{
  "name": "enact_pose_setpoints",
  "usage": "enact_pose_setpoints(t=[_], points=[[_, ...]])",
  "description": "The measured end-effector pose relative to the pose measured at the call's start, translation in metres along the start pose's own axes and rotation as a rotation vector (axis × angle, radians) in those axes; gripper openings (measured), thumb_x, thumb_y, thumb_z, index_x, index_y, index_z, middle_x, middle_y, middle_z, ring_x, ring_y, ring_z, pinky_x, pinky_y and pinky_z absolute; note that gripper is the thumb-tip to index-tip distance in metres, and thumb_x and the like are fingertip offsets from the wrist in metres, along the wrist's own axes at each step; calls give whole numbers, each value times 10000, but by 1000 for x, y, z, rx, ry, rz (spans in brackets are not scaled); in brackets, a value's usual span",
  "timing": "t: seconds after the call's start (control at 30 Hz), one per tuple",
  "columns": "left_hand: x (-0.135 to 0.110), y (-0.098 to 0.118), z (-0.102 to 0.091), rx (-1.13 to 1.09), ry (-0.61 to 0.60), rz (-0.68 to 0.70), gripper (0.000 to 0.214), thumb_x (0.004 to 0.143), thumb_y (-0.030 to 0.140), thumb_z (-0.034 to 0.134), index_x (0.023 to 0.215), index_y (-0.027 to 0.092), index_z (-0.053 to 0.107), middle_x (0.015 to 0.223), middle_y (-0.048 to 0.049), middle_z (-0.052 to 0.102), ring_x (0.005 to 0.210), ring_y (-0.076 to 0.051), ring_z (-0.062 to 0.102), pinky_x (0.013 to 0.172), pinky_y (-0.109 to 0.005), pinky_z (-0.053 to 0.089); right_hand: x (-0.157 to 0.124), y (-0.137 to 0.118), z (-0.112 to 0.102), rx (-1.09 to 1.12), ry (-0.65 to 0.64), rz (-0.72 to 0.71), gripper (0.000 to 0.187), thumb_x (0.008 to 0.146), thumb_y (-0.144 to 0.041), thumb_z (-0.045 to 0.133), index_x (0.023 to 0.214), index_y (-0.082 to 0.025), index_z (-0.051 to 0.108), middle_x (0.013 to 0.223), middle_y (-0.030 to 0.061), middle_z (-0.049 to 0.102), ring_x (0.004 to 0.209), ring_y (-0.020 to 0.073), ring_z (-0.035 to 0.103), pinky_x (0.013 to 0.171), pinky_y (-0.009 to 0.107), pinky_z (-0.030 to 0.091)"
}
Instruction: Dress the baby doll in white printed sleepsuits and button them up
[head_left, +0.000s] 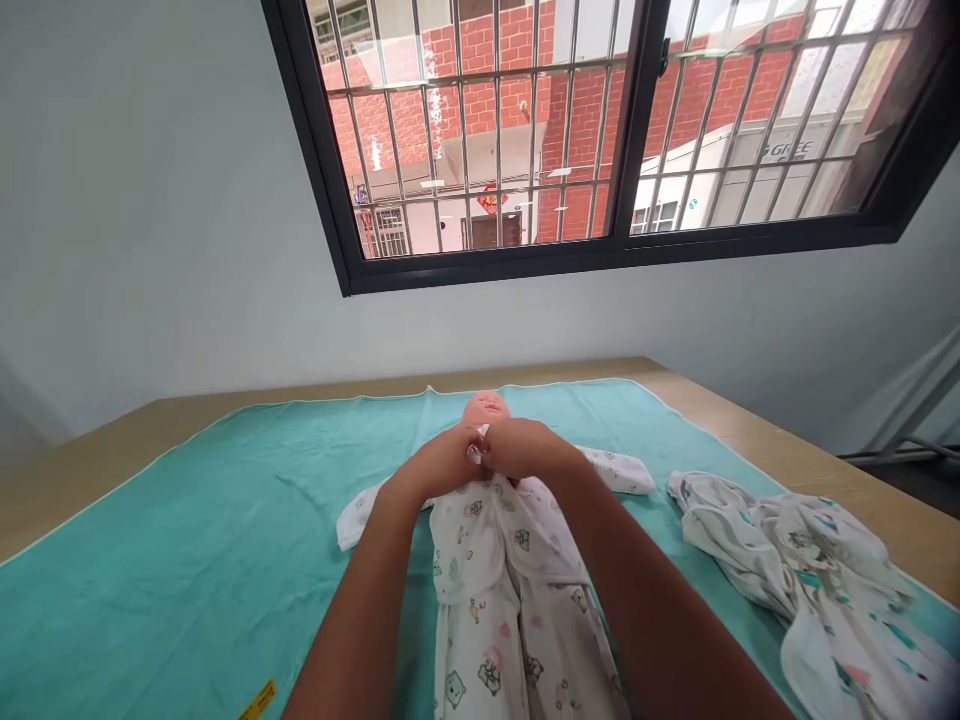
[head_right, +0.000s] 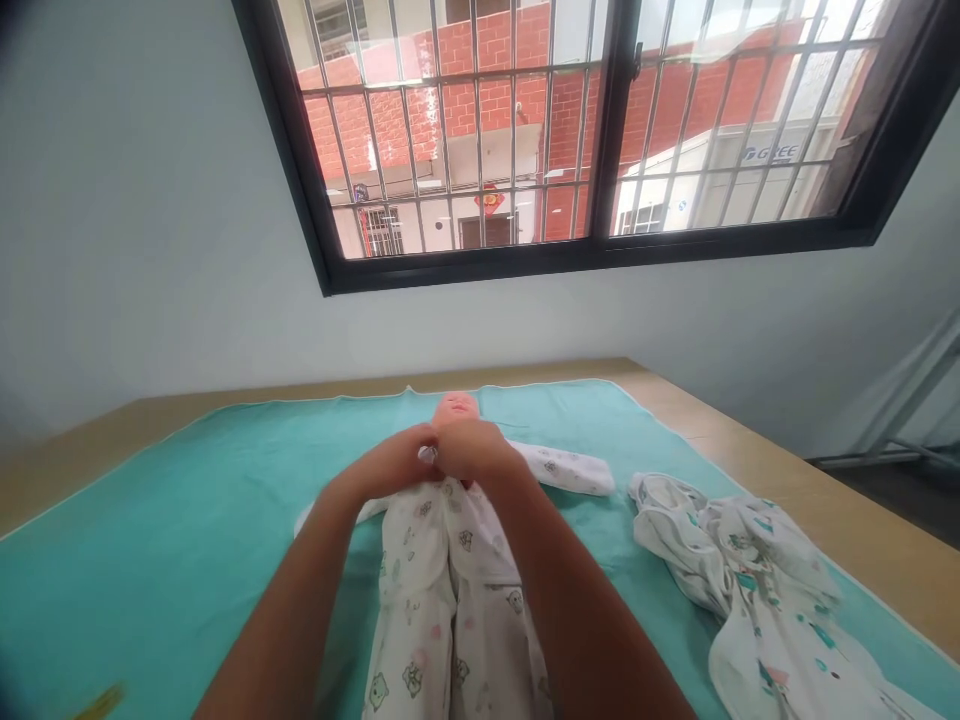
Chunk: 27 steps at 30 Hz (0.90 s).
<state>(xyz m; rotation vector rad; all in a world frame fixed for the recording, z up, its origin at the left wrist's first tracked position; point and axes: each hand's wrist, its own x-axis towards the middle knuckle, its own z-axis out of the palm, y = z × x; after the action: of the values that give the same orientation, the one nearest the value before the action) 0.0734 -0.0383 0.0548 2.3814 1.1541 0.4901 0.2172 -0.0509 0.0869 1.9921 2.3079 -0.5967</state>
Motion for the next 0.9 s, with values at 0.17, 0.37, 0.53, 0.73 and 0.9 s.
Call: enact_pose_setpoints(t=[0.17,0.37,0.53,0.73,0.9], points=[[8,5,13,182,159,-134,180,757,383,574,727,219,640,818,-19,657,661,-165,544,541,-268,314,8,35,-8,225,-115,-169,157,785,-243,478,707,-169,593,735,25,687,650,140,636,616,249,413],[8,3,14,169,176,-158,281,787,394,529,592,208,610,859,-40,664,629,-157,515,540,-279,282,-2,31,-10,213,-43,-153,173,774,-287,506,649,-180,561,660,26,674,661,160,627,593,251,384],[12,-1,19,234,202,-159,236,767,259,489,557,208,581,632,-47,587,558,-159,454,540,-292,248,-6,19,-9,112,41,-152,245,794,-294,465,589,-182,540,605,44,646,673,173,573,576,270,344],[12,-3,18,132,187,-144,242,759,237,503,521,200,482,643,-34,565,592,-159,460,537,-282,256,23,45,4,420,-90,-277,183,769,-311,484,648,-183,530,606,-7,571,590,132,535,575,254,381],[8,-7,12,52,164,-147,264,736,267,567,499,194,475,666,-30,569,623,-159,485,571,-273,296,31,55,14,523,-56,-291,191,753,-302,486,606,-179,478,558,-28,496,534,104,448,524,240,319]])
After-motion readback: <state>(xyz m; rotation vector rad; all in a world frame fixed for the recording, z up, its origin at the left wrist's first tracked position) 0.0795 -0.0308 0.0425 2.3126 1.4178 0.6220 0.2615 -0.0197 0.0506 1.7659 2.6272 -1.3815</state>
